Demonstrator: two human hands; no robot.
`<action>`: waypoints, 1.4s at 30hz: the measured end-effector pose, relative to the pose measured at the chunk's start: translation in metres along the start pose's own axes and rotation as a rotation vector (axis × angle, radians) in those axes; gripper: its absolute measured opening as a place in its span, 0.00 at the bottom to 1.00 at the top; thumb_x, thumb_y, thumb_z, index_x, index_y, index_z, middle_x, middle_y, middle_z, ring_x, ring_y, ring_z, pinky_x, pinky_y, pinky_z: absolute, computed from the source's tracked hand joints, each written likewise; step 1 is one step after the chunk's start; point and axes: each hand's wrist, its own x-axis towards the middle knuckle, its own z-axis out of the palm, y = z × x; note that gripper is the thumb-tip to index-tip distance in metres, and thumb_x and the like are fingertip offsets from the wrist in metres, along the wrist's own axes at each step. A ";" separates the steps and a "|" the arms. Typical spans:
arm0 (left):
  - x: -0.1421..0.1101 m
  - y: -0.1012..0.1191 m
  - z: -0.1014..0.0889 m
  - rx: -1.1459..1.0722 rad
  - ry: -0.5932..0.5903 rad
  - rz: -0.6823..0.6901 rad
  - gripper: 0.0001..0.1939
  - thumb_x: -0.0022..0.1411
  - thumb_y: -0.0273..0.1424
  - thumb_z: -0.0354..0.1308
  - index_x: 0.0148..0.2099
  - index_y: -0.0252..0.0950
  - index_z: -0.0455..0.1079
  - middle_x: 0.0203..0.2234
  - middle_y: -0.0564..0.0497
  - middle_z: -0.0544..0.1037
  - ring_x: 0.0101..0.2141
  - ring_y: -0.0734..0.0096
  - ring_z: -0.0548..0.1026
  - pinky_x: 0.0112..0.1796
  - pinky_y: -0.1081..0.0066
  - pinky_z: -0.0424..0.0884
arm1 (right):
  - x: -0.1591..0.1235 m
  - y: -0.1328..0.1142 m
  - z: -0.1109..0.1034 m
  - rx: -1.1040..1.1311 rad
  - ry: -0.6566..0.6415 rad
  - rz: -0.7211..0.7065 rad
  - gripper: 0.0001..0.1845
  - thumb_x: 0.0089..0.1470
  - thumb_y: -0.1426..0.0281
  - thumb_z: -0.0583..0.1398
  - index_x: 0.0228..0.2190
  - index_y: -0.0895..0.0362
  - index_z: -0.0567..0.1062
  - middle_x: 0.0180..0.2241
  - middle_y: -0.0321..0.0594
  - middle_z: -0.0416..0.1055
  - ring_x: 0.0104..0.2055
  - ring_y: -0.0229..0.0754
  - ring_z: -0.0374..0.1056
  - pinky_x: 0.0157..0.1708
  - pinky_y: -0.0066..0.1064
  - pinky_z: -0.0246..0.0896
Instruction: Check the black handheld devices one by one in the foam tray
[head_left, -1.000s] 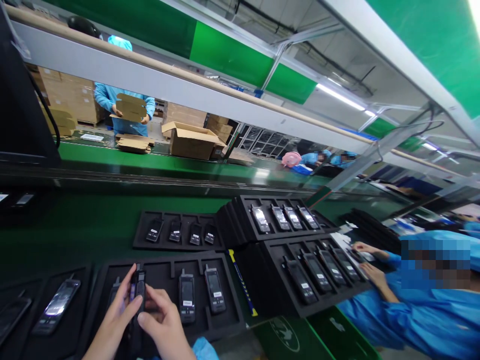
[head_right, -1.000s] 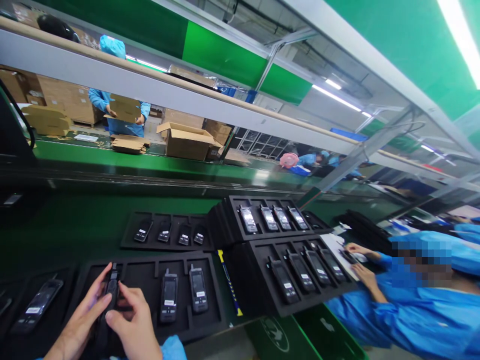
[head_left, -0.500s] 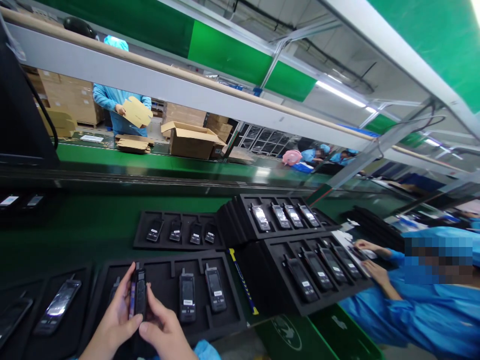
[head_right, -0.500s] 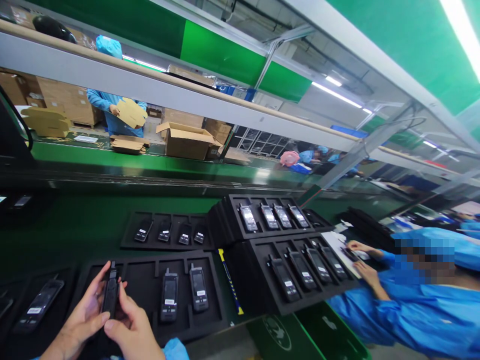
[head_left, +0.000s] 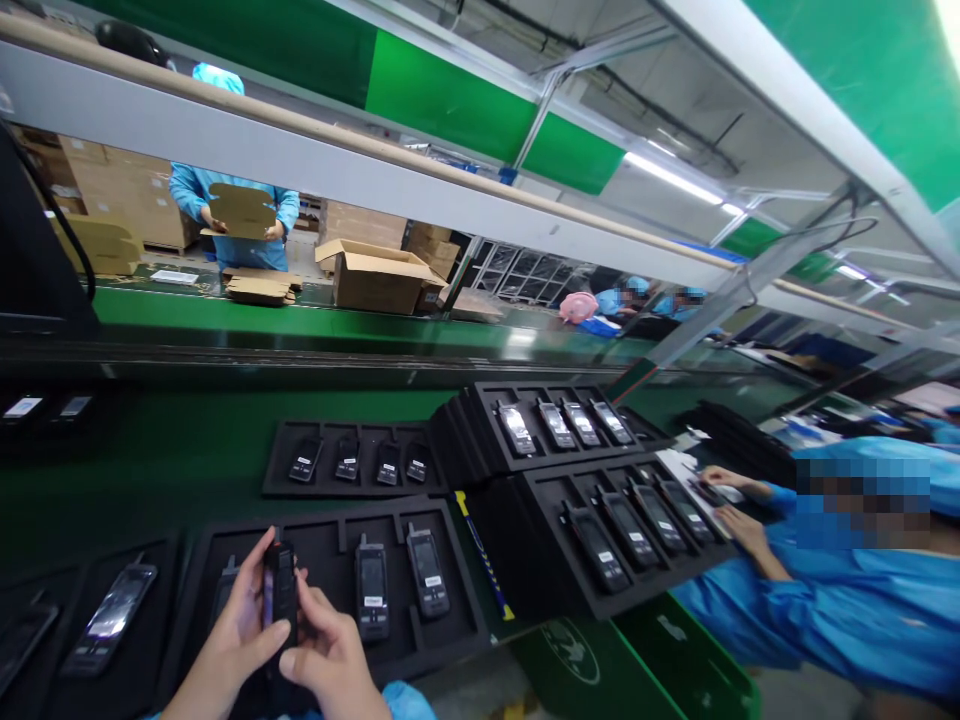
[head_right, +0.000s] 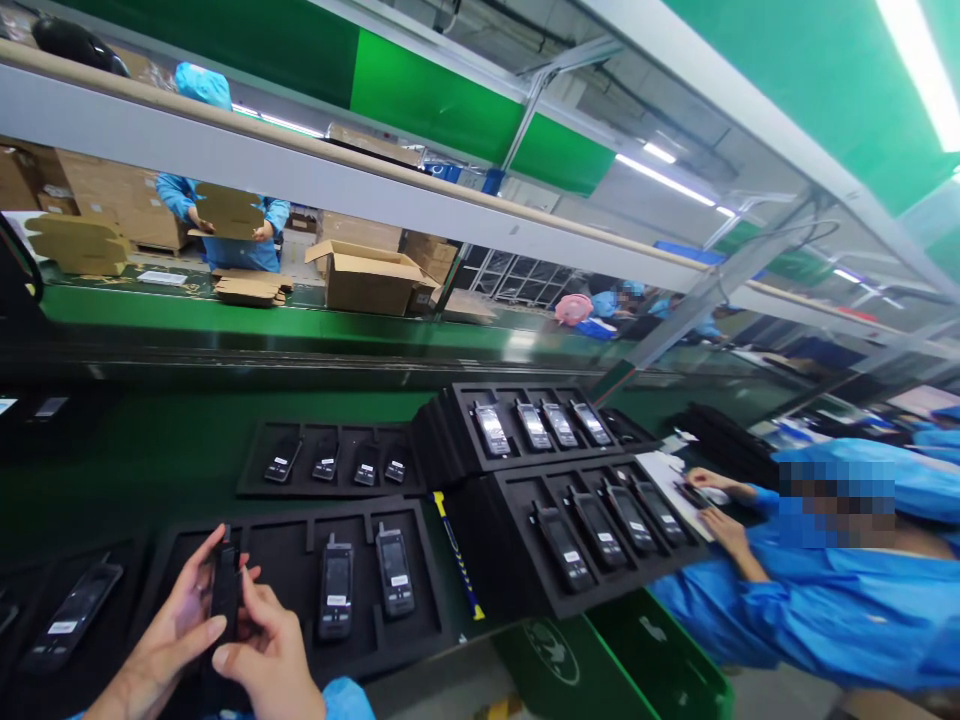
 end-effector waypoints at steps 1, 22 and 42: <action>0.005 -0.006 -0.001 0.034 -0.027 -0.012 0.63 0.41 0.51 0.73 0.71 0.44 0.43 0.60 0.40 0.68 0.61 0.44 0.67 0.60 0.54 0.68 | -0.001 0.006 -0.004 -0.008 0.026 0.000 0.34 0.38 0.69 0.70 0.50 0.42 0.79 0.41 0.32 0.73 0.44 0.45 0.69 0.42 0.31 0.65; 0.054 -0.090 0.030 0.640 0.067 0.152 0.42 0.58 0.51 0.52 0.66 0.25 0.56 0.59 0.31 0.59 0.60 0.43 0.64 0.62 0.47 0.60 | -0.024 0.073 -0.111 -0.729 0.791 -0.135 0.26 0.42 0.72 0.57 0.46 0.53 0.74 0.43 0.45 0.73 0.47 0.56 0.71 0.49 0.47 0.69; 0.018 -0.005 0.043 0.028 0.000 -0.221 0.45 0.49 0.54 0.66 0.66 0.46 0.59 0.69 0.59 0.57 0.69 0.69 0.50 0.70 0.66 0.42 | -0.023 0.001 -0.037 -0.461 0.348 -0.233 0.12 0.49 0.58 0.72 0.36 0.48 0.83 0.39 0.40 0.70 0.43 0.47 0.69 0.43 0.35 0.67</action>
